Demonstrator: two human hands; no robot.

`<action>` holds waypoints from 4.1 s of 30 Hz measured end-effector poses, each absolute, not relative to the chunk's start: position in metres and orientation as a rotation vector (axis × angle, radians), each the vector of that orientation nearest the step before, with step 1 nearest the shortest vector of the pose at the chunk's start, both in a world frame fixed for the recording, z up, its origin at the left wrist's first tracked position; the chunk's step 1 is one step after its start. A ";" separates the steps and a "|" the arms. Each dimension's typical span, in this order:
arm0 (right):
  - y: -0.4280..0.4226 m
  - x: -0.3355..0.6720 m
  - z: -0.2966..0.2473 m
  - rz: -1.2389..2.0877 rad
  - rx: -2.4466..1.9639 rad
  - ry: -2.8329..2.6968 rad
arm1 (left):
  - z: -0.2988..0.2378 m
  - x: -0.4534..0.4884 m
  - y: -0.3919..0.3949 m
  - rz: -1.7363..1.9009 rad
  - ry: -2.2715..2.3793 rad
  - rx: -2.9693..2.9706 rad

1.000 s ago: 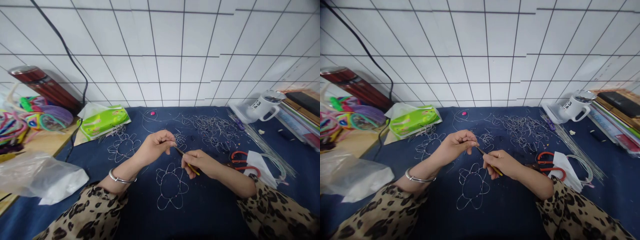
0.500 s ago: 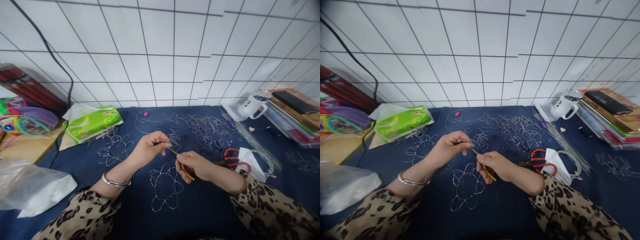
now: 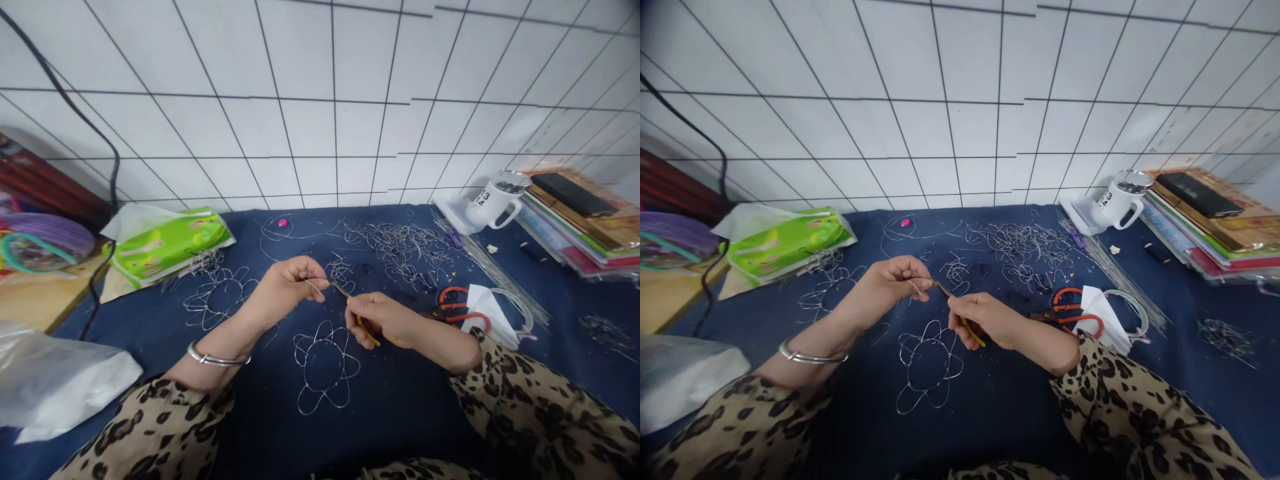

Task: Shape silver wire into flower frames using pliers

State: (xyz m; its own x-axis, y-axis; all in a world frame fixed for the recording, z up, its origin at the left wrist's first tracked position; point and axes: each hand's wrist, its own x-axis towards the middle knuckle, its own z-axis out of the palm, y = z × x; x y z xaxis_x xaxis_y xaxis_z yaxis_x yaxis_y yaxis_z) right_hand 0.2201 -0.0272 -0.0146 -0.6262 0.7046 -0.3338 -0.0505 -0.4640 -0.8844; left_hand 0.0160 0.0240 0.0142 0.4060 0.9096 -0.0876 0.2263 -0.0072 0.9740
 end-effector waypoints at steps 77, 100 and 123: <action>-0.023 0.218 -0.011 1.049 -1.344 -1.591 | 0.003 0.047 -0.011 0.551 1.109 2.027; -0.028 0.218 -0.012 1.141 -1.281 -1.525 | -0.001 0.045 -0.008 0.571 0.985 1.545; -0.028 0.217 -0.012 1.536 -1.089 -1.216 | 0.006 0.029 0.010 0.885 0.973 1.319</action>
